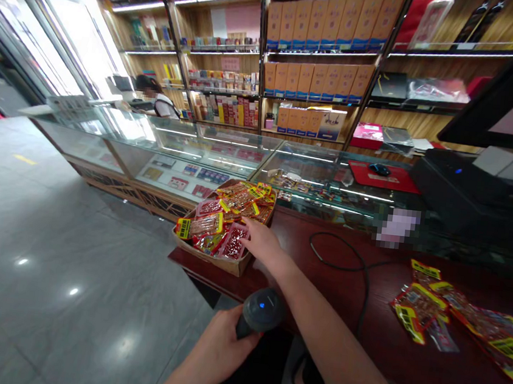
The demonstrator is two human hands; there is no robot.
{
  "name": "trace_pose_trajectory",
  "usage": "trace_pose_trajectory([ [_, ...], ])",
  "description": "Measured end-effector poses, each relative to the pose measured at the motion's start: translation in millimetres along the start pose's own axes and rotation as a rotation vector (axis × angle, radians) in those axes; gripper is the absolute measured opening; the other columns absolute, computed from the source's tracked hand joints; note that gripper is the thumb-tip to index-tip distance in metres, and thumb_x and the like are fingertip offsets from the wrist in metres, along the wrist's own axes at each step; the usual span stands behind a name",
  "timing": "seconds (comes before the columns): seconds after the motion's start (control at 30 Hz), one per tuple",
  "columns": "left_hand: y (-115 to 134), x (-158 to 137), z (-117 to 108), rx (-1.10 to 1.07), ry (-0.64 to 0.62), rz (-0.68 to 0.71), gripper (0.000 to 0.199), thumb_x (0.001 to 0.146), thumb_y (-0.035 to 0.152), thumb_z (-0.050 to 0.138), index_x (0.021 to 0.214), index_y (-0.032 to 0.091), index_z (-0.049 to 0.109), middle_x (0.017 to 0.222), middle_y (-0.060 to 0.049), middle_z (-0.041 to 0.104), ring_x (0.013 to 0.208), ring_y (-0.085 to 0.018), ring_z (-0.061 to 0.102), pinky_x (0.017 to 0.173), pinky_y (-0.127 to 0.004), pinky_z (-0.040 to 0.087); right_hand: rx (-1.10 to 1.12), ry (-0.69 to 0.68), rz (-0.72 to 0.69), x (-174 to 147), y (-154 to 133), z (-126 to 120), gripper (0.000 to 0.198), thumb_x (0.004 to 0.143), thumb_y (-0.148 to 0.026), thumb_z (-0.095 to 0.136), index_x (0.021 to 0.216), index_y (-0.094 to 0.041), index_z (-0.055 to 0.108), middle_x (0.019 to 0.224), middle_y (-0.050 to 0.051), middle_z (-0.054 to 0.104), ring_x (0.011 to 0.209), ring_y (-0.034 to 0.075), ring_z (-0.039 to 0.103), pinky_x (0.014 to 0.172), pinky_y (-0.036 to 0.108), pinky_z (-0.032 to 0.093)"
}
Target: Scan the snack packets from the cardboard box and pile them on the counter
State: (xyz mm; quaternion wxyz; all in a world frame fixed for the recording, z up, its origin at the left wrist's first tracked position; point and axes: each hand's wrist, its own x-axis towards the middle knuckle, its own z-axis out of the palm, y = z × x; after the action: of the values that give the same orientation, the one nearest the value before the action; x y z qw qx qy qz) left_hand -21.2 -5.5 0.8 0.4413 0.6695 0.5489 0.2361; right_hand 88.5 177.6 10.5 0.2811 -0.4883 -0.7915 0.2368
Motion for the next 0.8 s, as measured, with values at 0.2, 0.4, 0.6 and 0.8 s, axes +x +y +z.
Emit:
trace_pose_trajectory([
  [0.2,-3.6,1.9,-0.6,0.045,-0.003,-0.021,0.019,0.082,0.017,0.06,0.092,0.014,0.076,0.086,-0.003,0.079,0.079,-0.022,0.07,0.071,-0.026,0.049,0.329,0.155,0.031,-47.5,30.8,-14.6,0.033,0.08,-0.013,0.067,0.108,-0.026,0.079,0.11,0.005,0.073,0.1,0.02,0.07,0.091,0.033,0.055],
  [0.4,-0.8,11.6,2.9,0.015,-0.054,0.029,0.024,0.08,0.012,0.058,0.096,0.015,0.076,0.089,-0.002,0.08,0.084,-0.022,0.072,0.075,-0.026,0.051,0.748,0.462,0.399,-168.0,102.3,-34.3,0.015,0.071,-0.031,0.072,0.084,-0.025,0.078,0.105,0.005,0.077,0.101,0.027,0.072,0.085,0.039,0.059],
  [0.6,6.0,21.3,12.4,0.004,-0.07,0.059,0.019,0.081,0.016,0.062,0.094,0.016,0.076,0.089,-0.002,0.08,0.084,-0.023,0.073,0.077,-0.026,0.052,0.888,0.45,0.601,-238.8,124.0,-28.2,0.048,0.072,-0.03,0.063,0.119,-0.023,0.074,0.117,0.005,0.078,0.11,0.029,0.072,0.1,0.045,0.055],
  [0.8,7.6,20.7,15.0,0.025,-0.036,0.049,0.019,0.083,0.018,0.063,0.096,0.016,0.077,0.09,-0.002,0.081,0.085,-0.023,0.073,0.078,-0.027,0.053,0.587,0.608,0.561,-234.7,122.1,-21.3,0.038,0.078,-0.041,0.071,0.112,-0.023,0.071,0.118,0.008,0.075,0.111,0.029,0.07,0.105,0.046,0.052],
])
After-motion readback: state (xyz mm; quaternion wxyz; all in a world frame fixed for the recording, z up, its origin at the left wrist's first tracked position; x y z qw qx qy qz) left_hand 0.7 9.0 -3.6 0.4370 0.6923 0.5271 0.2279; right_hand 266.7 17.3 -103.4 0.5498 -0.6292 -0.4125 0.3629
